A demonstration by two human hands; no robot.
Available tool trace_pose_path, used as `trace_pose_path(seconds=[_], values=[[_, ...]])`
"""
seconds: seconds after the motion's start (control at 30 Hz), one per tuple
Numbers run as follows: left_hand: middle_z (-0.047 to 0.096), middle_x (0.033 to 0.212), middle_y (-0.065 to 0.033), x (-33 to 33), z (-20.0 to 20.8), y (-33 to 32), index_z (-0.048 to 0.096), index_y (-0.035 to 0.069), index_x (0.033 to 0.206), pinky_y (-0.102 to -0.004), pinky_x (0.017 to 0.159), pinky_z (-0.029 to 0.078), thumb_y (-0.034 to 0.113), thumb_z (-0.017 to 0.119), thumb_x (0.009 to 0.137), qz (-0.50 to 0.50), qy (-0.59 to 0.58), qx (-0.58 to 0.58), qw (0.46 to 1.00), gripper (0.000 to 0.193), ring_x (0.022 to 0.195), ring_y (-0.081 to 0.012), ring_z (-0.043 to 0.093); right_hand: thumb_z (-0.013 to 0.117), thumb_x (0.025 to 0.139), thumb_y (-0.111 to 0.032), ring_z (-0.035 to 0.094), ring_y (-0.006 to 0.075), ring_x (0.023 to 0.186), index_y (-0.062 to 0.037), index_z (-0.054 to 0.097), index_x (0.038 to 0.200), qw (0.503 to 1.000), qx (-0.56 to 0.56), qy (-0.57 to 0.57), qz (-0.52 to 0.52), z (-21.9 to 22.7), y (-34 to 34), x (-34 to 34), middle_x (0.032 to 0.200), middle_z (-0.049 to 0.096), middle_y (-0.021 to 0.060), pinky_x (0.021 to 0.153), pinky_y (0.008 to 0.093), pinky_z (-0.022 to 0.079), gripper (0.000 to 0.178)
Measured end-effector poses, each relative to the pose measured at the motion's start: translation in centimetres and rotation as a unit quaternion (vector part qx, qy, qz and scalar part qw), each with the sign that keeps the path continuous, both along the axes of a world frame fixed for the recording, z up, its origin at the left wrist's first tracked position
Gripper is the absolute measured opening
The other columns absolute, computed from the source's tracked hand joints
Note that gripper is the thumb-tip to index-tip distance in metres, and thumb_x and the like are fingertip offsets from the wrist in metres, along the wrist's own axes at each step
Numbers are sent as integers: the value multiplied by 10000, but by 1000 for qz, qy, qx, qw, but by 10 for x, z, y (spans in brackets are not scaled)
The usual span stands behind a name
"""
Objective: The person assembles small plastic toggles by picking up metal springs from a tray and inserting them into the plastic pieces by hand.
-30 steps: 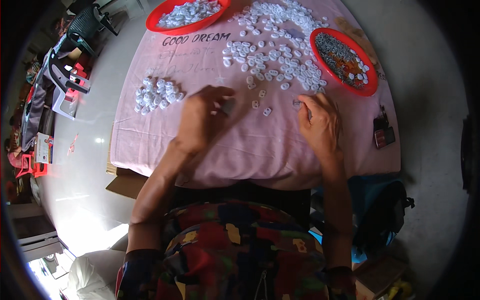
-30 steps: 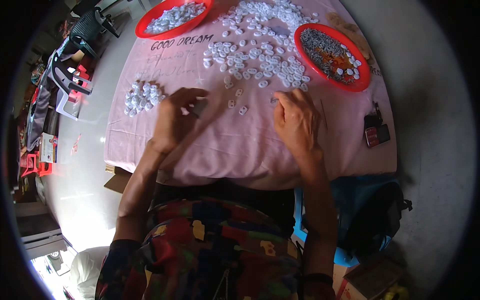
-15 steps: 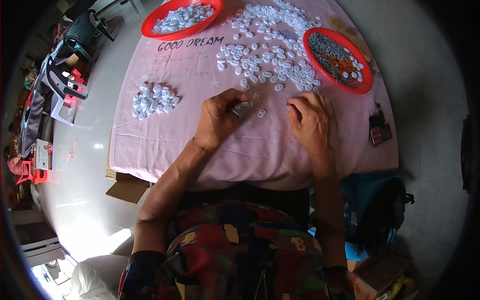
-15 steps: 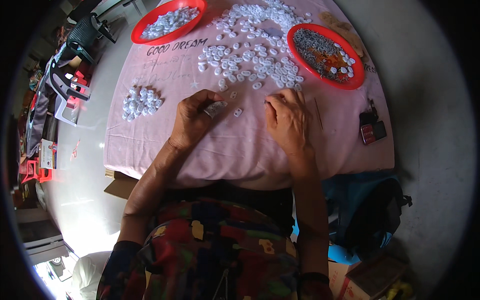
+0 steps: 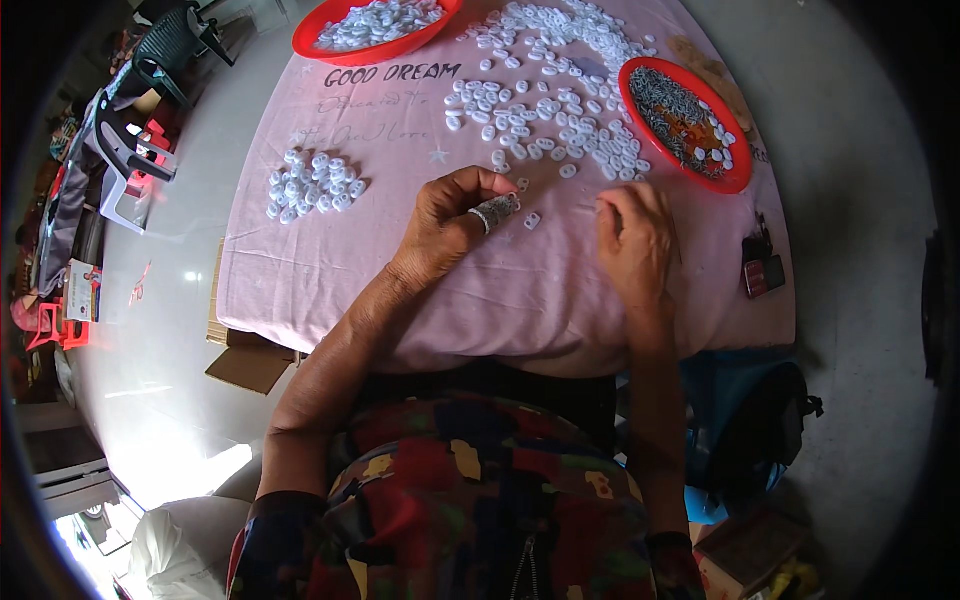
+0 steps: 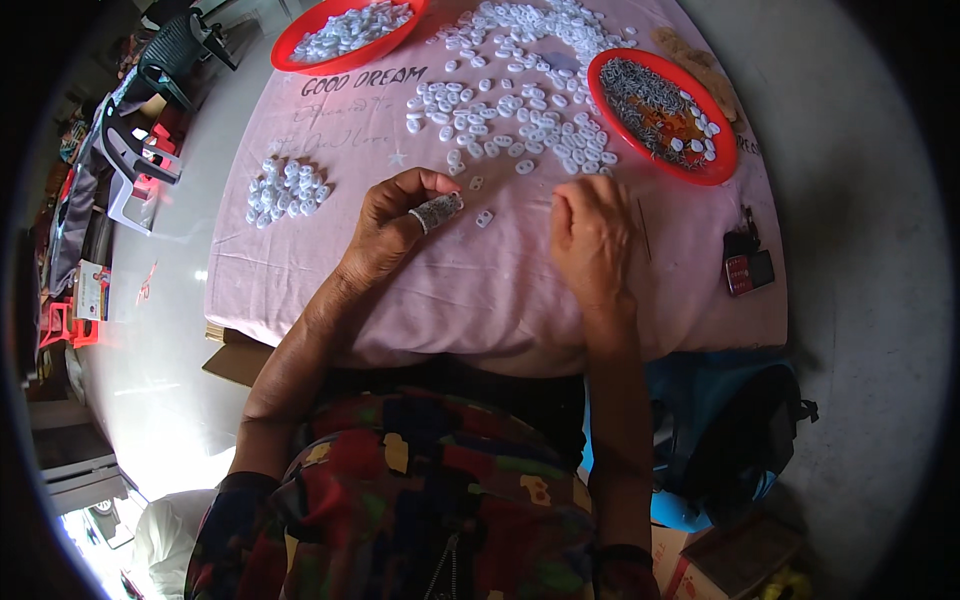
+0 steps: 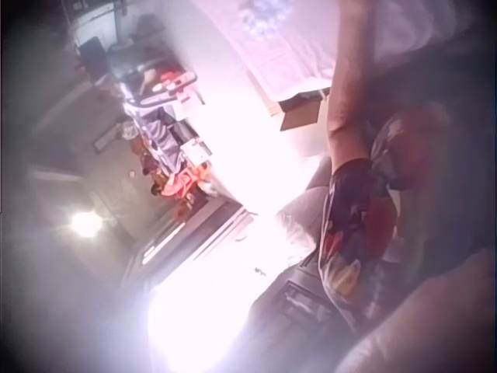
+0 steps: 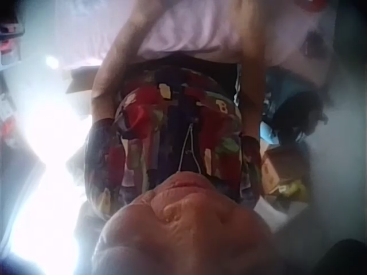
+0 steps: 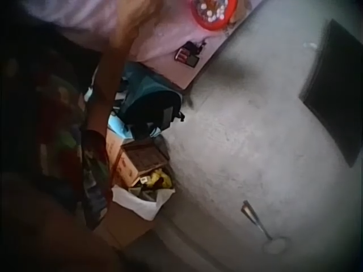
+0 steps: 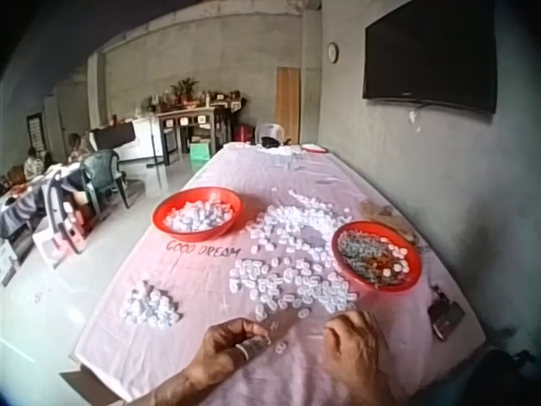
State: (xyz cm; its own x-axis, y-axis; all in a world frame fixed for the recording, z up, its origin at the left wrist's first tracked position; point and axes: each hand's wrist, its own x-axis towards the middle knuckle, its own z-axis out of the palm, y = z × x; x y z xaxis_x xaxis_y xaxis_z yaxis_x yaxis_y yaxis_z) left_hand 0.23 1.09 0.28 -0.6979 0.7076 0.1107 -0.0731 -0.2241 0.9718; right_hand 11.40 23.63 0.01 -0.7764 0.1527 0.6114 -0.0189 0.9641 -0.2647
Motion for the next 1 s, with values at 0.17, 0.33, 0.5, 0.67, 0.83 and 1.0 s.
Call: trace_pose_path(seconds=[0.17, 0.33, 0.5, 0.67, 0.83, 1.0], values=[[649, 999, -7, 0, -5, 1, 640, -1, 1086, -219, 881, 426, -122, 512, 840, 2, -4, 13, 1000, 302, 954, -71, 567, 646, 830, -72, 608, 309, 932, -62, 679, 1004, 996, 21, 43, -78, 1, 10, 5, 978, 637, 109, 818, 391, 486, 178], [654, 977, 11, -1, 1, -1, 661, -2, 1057, -217, 863, 430, -88, 554, 872, -11, -4, -24, 1000, 231, 922, -65, 566, 670, 820, -96, 628, 303, 873, -57, 692, 943, 999, -41, 23, 21, 10, 1, 14, 892, 654, 109, 792, 378, 498, 131], [657, 995, 11, 0, 6, -2, 665, 6, 1078, -207, 857, 443, -43, 581, 897, -9, -45, -18, 999, 206, 934, -61, 576, 656, 836, -74, 630, 300, 859, -59, 697, 935, 1000, -30, 2, 4, 1, 3, 11, 902, 655, 120, 775, 368, 502, 108], [661, 996, 7, 2, 6, 0, 673, 0, 1066, -206, 853, 436, -80, 560, 884, 3, -97, 17, 995, 228, 934, -58, 571, 631, 849, -42, 643, 285, 834, -51, 707, 991, 995, -101, 20, -11, -3, 7, 14, 928, 668, 131, 754, 356, 512, 161], [649, 999, 10, -3, -1, -2, 661, 9, 1082, -196, 843, 456, 10, 606, 920, -25, -18, -3, 1000, 171, 930, -54, 583, 634, 828, -22, 653, 250, 815, -45, 708, 1008, 994, -103, 41, -26, -3, 8, 15, 916, 679, 134, 746, 344, 520, 196], [652, 1008, 8, -3, 0, -4, 660, 7, 1089, -202, 857, 449, -8, 598, 915, -28, -14, -8, 999, 186, 927, -55, 581, 648, 818, -36, 649, 231, 784, -34, 694, 947, 997, -77, 24, 10, 9, 7, 25, 873, 672, 121, 717, 329, 517, 137]])
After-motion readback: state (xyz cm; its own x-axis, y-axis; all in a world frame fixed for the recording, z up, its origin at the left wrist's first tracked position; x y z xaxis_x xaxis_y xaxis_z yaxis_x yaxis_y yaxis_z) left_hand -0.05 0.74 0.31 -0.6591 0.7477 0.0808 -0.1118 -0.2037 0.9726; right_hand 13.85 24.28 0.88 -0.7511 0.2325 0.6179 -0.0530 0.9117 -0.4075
